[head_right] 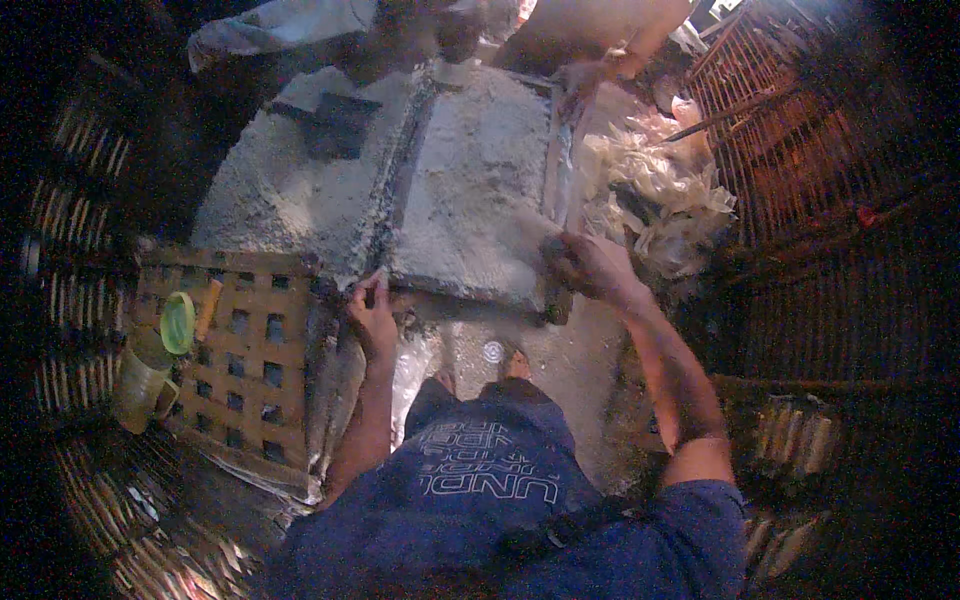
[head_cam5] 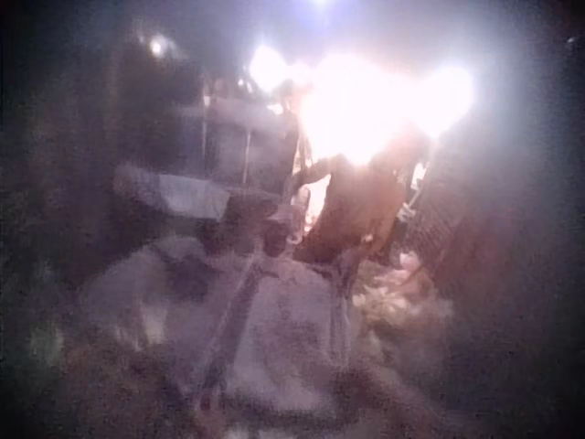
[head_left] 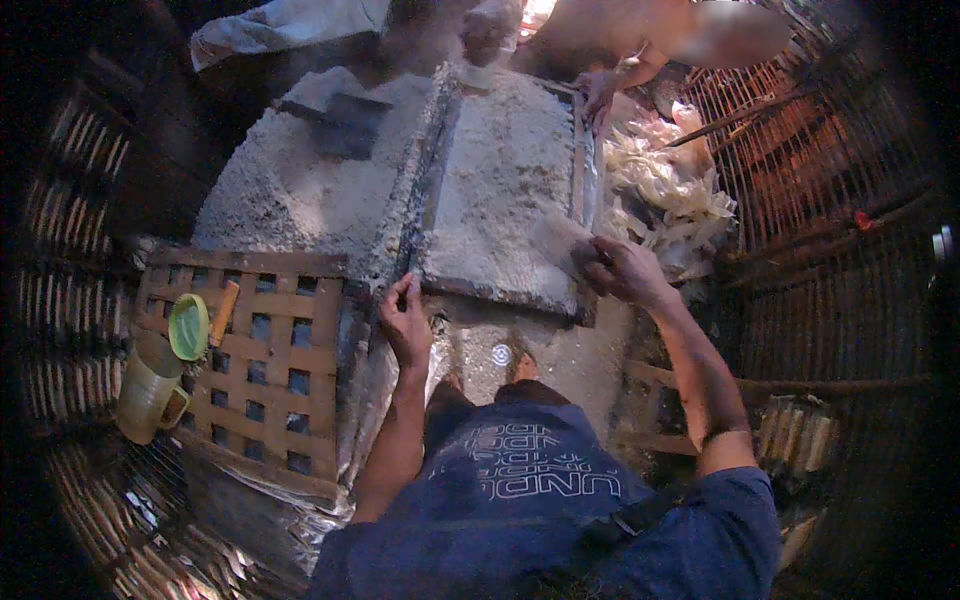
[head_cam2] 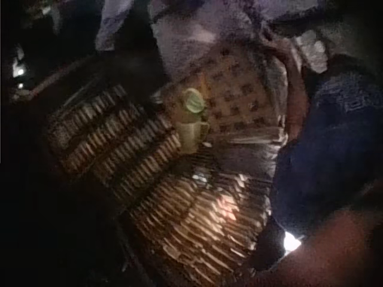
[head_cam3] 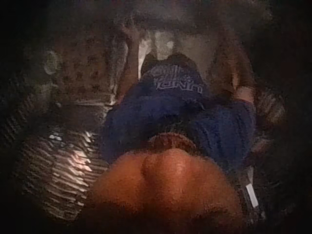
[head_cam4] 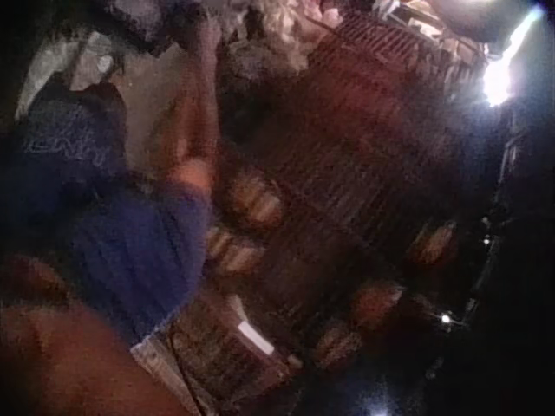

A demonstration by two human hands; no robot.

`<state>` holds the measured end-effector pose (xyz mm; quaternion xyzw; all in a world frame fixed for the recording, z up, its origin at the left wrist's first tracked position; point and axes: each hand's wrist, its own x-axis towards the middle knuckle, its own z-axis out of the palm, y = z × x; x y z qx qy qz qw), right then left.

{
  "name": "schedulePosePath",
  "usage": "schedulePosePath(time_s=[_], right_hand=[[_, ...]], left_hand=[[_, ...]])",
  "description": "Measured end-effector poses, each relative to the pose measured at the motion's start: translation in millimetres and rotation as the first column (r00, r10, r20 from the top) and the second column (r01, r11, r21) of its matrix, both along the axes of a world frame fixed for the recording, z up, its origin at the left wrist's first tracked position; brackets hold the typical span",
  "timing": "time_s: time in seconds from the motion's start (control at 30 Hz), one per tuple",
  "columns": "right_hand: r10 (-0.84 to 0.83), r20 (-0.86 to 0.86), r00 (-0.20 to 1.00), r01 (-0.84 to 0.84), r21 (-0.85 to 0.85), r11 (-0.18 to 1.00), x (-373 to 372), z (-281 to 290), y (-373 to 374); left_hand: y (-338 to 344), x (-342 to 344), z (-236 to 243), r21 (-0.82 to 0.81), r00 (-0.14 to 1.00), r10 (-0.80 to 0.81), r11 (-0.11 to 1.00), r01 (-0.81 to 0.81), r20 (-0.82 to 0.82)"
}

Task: The person levels a white fibrous pulp inside a rectangular frame using a flat wooden tool, then lifts the frame and places it onto a drying rack. The person repeats this process multiple times.

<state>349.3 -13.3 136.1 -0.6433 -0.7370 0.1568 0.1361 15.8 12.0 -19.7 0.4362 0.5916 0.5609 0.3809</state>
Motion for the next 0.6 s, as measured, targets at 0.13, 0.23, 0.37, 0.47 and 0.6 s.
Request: schedulePosePath(time_s=[0.13,0.23,0.37,0.47,0.6], right_hand=[[0.031,0.276,0.961,0.007,-0.137,0.991,6,27,21],[-0.136,0.087,0.987,0.117,0.191,0.975,4,6,61],[-0.065,0.329,0.942,0.132,-0.185,0.974,24,29,67],[-0.144,0.248,0.958,0.125,0.091,0.988,12,14,85],[-0.199,0.178,0.964,0.223,-0.128,0.966,31,12,93]], left_hand=[[-4,-4,2,0.022,0.998,0.048,0.999,-0.047,-0.047],[5,0,6,0.054,0.987,0.04,0.998,-0.032,-0.156],[-9,6,8,0.004,0.997,0.05,0.999,-0.05,-0.053],[-3,5,17,0.055,0.998,0.048,0.997,-0.046,-0.048],[-4,4,17,0.016,0.999,0.036,0.999,-0.036,-0.011]])
